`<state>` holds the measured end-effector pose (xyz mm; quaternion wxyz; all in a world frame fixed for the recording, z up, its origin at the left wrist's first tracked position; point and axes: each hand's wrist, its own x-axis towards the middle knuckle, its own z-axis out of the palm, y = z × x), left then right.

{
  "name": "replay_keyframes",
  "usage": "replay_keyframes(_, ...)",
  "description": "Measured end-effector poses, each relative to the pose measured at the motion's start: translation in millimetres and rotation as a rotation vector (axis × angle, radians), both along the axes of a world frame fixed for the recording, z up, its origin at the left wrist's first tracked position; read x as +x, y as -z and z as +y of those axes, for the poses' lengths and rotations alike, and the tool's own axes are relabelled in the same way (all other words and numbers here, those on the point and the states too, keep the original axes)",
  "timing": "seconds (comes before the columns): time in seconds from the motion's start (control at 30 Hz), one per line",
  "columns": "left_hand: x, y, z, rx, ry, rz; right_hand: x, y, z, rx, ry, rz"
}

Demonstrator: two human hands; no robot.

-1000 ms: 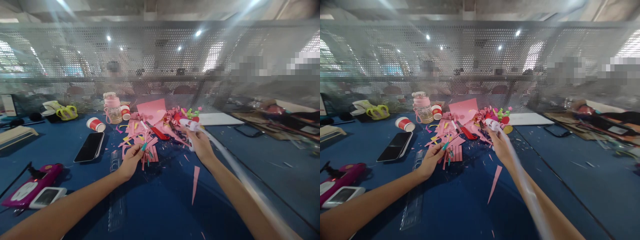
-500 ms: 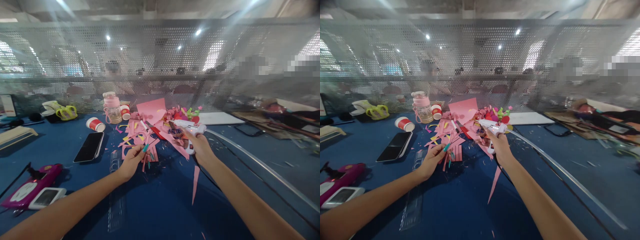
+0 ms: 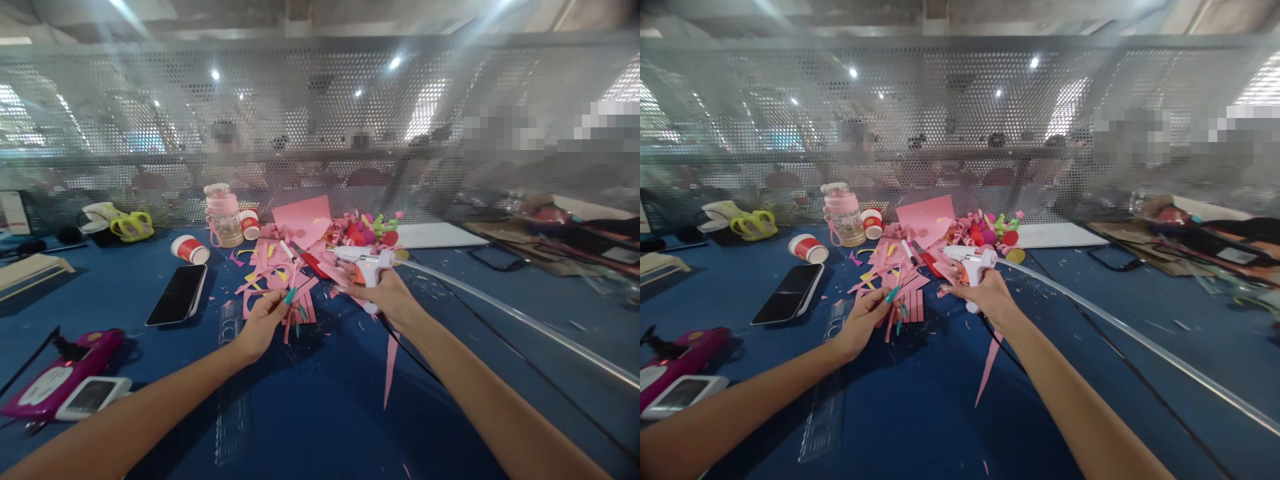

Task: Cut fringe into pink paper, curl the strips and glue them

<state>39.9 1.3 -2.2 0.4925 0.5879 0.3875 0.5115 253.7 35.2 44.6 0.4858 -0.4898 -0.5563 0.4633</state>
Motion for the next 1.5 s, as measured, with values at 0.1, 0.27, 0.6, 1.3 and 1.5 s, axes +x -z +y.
replay_keyframes(0.1,0,-0.9,0,-0.015,0.0,-0.005,2,2.6,1,-0.011,0.05,-0.181)
replay_keyframes(0.27,1,-1.8,0,-0.021,-0.003,-0.011,3,8.0,6,0.048,0.09,-0.03)
replay_keyframes(0.6,1,0.9,0,-0.016,0.001,0.007,3,1.7,-3,0.184,0.024,0.078)
replay_keyframes(1.3,4,-5.3,-3,-0.019,0.131,-0.063,8,7.1,-17,0.194,-0.301,-0.065)
replay_keyframes(1.5,3,-5.2,-4,0.03,0.163,-0.045,1,3.4,-18,0.297,-0.208,-0.226)
